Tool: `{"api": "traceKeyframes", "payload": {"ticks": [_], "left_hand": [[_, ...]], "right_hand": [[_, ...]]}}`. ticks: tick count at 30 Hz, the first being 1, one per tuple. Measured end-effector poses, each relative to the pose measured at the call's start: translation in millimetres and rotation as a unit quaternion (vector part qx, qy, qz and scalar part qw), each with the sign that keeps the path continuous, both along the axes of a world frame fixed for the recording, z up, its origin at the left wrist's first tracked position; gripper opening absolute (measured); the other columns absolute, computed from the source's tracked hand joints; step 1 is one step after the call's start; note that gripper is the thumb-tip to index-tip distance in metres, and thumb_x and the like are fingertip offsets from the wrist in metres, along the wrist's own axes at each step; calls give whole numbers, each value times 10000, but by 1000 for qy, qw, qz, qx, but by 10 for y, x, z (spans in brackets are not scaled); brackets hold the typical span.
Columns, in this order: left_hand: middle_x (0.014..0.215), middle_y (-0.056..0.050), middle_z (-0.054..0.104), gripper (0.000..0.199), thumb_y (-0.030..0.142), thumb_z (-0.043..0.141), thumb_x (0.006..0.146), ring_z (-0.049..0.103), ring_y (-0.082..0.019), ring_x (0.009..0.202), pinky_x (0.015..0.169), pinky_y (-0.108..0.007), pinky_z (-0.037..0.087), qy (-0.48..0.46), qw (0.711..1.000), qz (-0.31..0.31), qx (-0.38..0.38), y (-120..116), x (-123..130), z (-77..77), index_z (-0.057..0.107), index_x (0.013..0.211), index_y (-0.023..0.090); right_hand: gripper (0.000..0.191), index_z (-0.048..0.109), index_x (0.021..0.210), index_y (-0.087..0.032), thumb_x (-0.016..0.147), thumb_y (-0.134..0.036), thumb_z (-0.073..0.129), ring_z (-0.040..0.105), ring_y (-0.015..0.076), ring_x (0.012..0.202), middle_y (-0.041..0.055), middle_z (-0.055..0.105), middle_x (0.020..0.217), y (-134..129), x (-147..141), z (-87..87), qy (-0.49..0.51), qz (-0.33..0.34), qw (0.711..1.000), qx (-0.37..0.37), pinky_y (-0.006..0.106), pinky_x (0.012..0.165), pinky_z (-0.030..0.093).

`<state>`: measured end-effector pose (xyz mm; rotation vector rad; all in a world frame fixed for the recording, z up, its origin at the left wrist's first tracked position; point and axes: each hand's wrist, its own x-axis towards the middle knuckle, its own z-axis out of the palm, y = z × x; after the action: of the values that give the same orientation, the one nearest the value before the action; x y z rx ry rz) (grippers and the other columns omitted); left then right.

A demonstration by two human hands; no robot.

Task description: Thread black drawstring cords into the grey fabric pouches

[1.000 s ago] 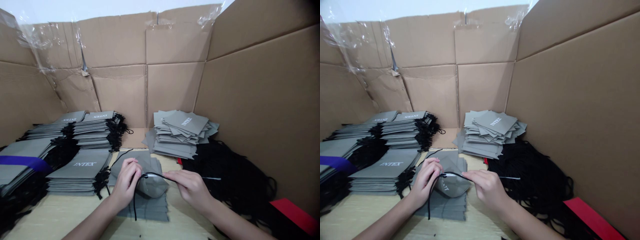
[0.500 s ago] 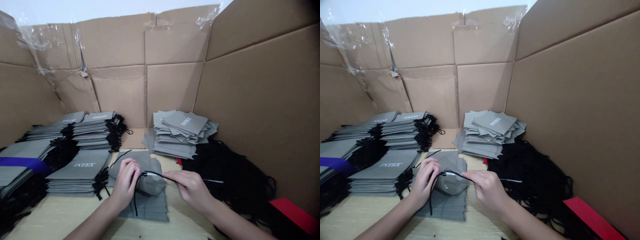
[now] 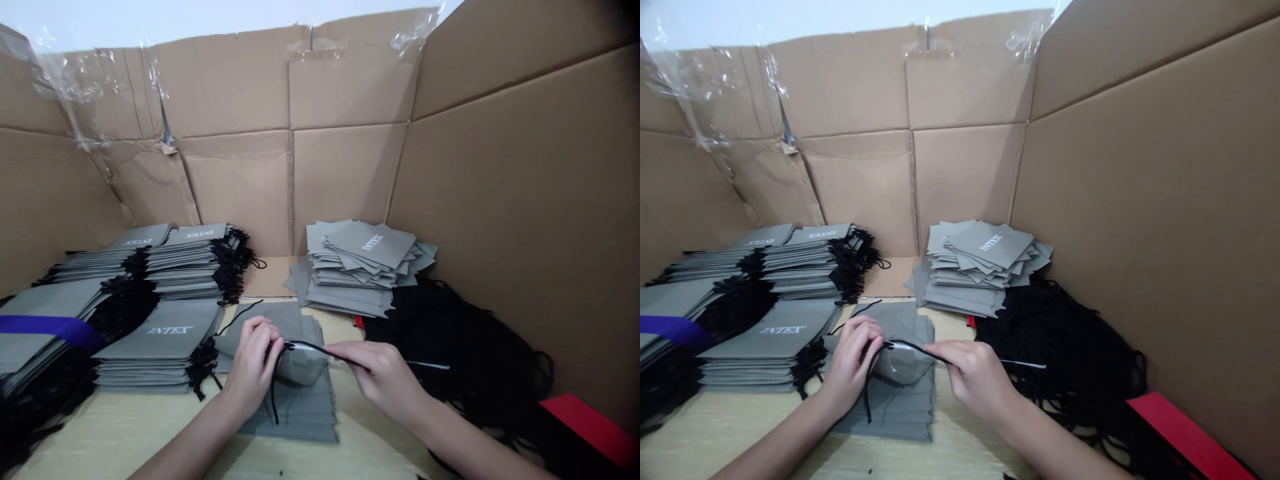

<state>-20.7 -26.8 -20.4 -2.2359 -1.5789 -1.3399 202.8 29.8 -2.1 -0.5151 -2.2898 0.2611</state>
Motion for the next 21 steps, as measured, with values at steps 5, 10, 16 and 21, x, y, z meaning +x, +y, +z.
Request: {"api": "traceKeyframes", "payload": {"ticks": [5,10,16,21], "left_hand": [[798,-46,542,111,153,391,883,406,-210,942,846,-373,381,11,1000,12,-9,16,7,-21,460,804,191],[777,-46,518,163,173,348,901,403,-207,936,835,-356,376,-10,999,-11,-52,-5,4,9,448,774,192],[735,-37,493,223,231,334,913,416,-197,889,797,-329,382,-54,993,-37,-101,25,-7,27,443,723,192],[735,-34,497,261,264,330,917,422,-189,878,786,-312,378,-60,988,-58,-132,48,-25,19,445,695,189]], "right_hand": [[383,675,985,-215,758,-7,446,670,148,803,9,711,906,-6,-5,24,-26,-15,997,-71,219,705,527],[394,676,983,-227,747,-1,456,671,152,799,-1,712,902,0,-1,6,-40,-19,995,-94,222,700,528],[404,672,989,-220,761,1,423,667,149,808,12,709,916,32,0,-39,-29,-14,999,-44,235,710,529],[407,665,999,-211,768,-2,403,668,151,787,22,712,903,28,6,-43,-40,-3,999,4,242,695,532]]}}
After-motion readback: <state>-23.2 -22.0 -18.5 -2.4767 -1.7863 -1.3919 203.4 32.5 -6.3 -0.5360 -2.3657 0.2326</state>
